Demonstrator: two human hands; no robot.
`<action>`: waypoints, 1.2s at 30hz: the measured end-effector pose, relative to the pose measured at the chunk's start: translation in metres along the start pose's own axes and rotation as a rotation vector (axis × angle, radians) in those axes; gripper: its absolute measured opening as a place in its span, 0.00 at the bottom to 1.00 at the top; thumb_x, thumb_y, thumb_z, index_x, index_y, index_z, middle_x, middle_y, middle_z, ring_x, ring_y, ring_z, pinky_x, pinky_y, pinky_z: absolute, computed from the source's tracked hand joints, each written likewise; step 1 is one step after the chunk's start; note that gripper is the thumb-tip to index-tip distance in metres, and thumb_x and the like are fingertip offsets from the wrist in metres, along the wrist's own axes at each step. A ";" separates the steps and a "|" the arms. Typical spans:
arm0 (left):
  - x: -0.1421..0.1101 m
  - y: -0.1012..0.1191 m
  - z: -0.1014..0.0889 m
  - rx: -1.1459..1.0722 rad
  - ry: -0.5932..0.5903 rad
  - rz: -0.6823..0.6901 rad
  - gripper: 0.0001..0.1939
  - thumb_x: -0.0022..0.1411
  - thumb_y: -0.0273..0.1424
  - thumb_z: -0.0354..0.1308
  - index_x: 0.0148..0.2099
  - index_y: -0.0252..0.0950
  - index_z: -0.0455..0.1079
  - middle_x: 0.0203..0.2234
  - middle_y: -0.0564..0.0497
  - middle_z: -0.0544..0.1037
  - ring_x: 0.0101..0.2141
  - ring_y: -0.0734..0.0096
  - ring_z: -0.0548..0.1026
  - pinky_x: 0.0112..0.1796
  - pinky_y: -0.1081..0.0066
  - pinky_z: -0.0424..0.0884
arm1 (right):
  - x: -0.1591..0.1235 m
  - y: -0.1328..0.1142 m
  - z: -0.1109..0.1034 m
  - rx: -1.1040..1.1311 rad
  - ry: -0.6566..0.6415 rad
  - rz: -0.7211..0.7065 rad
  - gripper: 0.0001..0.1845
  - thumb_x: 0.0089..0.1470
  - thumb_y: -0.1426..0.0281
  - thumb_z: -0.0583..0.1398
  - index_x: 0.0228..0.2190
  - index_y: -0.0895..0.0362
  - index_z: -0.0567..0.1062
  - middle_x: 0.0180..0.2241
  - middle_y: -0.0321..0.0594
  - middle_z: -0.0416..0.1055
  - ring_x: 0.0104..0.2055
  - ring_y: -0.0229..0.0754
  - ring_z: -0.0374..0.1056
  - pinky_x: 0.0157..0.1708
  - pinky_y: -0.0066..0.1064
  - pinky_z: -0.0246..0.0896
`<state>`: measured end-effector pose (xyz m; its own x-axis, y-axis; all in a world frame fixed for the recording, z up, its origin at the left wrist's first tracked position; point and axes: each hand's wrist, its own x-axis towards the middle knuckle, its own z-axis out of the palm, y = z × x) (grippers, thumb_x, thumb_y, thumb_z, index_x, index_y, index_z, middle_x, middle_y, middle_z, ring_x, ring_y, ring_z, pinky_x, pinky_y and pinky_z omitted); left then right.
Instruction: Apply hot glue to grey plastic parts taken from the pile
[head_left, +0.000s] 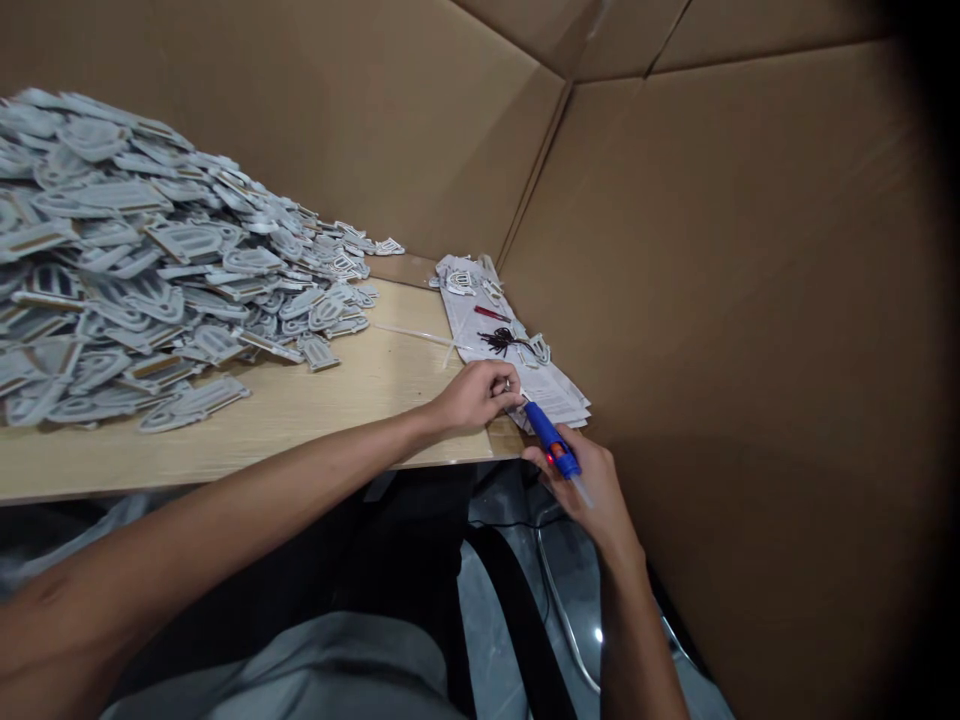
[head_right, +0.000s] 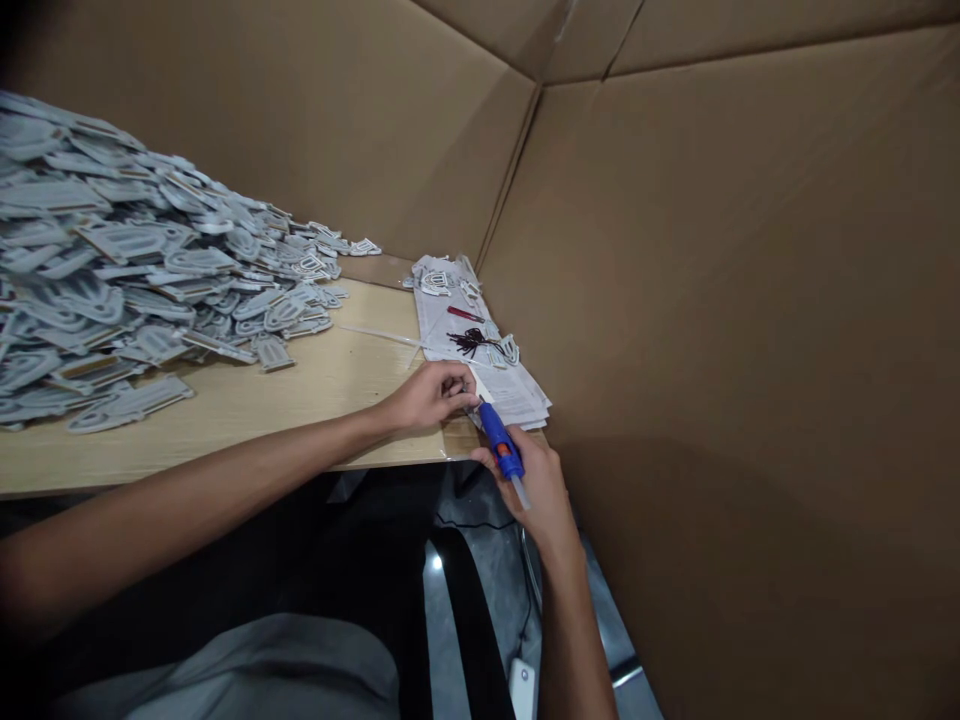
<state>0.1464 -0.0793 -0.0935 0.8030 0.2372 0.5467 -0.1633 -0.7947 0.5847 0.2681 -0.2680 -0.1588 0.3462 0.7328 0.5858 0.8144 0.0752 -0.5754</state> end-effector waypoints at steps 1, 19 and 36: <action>0.000 0.000 0.000 -0.003 0.000 0.000 0.06 0.62 0.31 0.61 0.32 0.36 0.72 0.22 0.58 0.62 0.26 0.77 0.60 0.29 0.73 0.52 | 0.000 0.000 0.001 0.017 -0.006 0.019 0.21 0.58 0.49 0.64 0.32 0.55 0.70 0.25 0.35 0.69 0.27 0.41 0.65 0.30 0.28 0.57; 0.000 0.000 -0.001 -0.025 0.000 0.001 0.09 0.63 0.35 0.61 0.31 0.36 0.71 0.22 0.58 0.61 0.25 0.78 0.58 0.29 0.72 0.51 | 0.001 0.003 0.004 0.019 -0.033 0.043 0.22 0.59 0.48 0.62 0.32 0.54 0.70 0.23 0.35 0.68 0.26 0.41 0.63 0.28 0.28 0.55; 0.003 0.000 0.000 0.021 -0.001 -0.016 0.09 0.62 0.34 0.61 0.30 0.35 0.72 0.20 0.58 0.61 0.24 0.78 0.58 0.29 0.72 0.52 | -0.002 0.001 0.003 0.086 -0.041 0.081 0.24 0.57 0.47 0.64 0.36 0.56 0.74 0.24 0.36 0.71 0.26 0.43 0.68 0.28 0.29 0.60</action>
<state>0.1485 -0.0786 -0.0920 0.8062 0.2490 0.5366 -0.1388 -0.8021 0.5808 0.2673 -0.2668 -0.1625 0.3890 0.7655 0.5126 0.7410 0.0706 -0.6678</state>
